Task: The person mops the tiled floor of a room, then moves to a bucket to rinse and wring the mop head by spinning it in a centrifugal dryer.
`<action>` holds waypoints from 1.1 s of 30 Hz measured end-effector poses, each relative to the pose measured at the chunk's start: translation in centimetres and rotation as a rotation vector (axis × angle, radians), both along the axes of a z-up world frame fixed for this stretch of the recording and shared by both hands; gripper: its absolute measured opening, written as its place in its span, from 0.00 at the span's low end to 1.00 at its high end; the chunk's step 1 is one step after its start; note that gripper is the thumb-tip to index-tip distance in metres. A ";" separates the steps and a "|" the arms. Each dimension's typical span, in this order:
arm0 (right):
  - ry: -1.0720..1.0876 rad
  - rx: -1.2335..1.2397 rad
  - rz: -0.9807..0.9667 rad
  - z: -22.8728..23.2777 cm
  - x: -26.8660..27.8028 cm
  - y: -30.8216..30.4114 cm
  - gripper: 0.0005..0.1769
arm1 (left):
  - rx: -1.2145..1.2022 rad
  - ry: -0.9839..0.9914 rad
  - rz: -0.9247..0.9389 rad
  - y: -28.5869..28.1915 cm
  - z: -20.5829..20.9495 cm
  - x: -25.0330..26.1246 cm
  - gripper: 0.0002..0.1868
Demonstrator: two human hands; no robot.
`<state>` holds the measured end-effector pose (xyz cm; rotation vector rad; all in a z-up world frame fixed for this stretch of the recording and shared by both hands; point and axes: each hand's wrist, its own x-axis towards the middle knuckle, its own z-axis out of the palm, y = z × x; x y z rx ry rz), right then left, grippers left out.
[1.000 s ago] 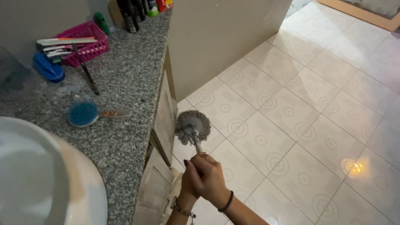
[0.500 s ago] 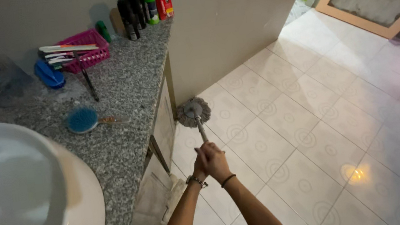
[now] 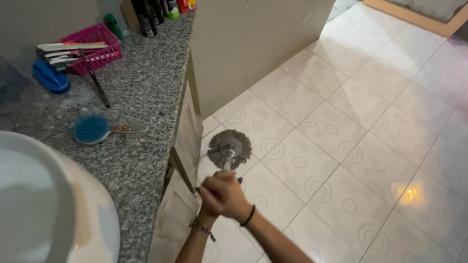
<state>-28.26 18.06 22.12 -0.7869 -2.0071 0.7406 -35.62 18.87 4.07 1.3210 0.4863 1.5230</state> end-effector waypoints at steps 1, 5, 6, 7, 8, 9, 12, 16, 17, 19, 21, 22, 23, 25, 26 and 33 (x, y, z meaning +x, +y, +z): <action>0.065 0.130 0.026 -1.8 0.0 0.1 0.12 | 0.036 -0.088 -0.047 1.4 -2.2 0.0 0.16; 0.161 0.300 -0.032 -8.9 -0.6 3.2 0.09 | -0.015 -0.480 -0.316 5.4 -9.0 -0.6 0.20; 0.097 0.260 -0.067 -10.9 -0.5 3.9 0.10 | -0.081 -0.598 -0.401 5.9 -10.1 -0.4 0.21; 0.034 0.220 -0.101 -12.8 0.0 4.6 0.10 | -0.005 -0.210 -0.132 6.4 -10.9 -0.3 0.19; -0.029 0.178 -0.139 -14.8 0.6 5.1 0.11 | 0.068 0.179 0.134 6.6 -11.3 -0.3 0.19; -0.055 0.070 -0.206 -16.6 1.1 5.5 0.12 | 0.142 0.568 0.401 6.7 -11.7 -0.1 0.22; -0.081 -0.105 -0.369 -19.6 3.5 5.4 0.13 | -0.019 0.695 0.362 6.1 -11.6 2.6 0.29; 0.000 0.011 -0.401 -14.8 6.2 2.5 0.12 | -0.175 0.675 0.320 2.9 -5.1 5.3 0.27; 0.014 0.028 -0.404 -12.0 6.4 1.9 0.12 | -0.187 0.718 0.365 2.1 -2.5 5.7 0.25; -0.086 -0.096 -0.430 -6.2 6.1 0.0 0.12 | -0.231 0.683 0.378 -0.6 2.4 6.0 0.25; -0.152 -0.163 -0.435 -0.5 5.2 -1.5 0.14 | -0.266 0.530 0.325 -2.1 6.1 5.4 0.29; -0.171 -0.175 -0.428 1.8 4.5 -2.2 0.15 | -0.256 0.340 0.236 -2.6 7.2 5.5 0.23; -0.190 -0.186 -0.420 3.7 4.1 -3.1 0.17 | -0.247 0.151 0.146 -2.8 7.5 5.6 0.19; -0.106 -0.153 -0.366 5.6 3.9 -5.0 0.17 | -0.256 -0.211 -0.088 -3.5 6.6 5.6 0.17; -0.066 -0.133 -0.336 5.8 3.9 -5.2 0.18 | -0.269 -0.386 -0.231 -3.7 5.8 5.5 0.19; 0.204 0.246 -0.012 -2.8 6.3 -4.4 0.10 | 0.089 0.348 0.309 -3.0 -1.4 4.3 0.15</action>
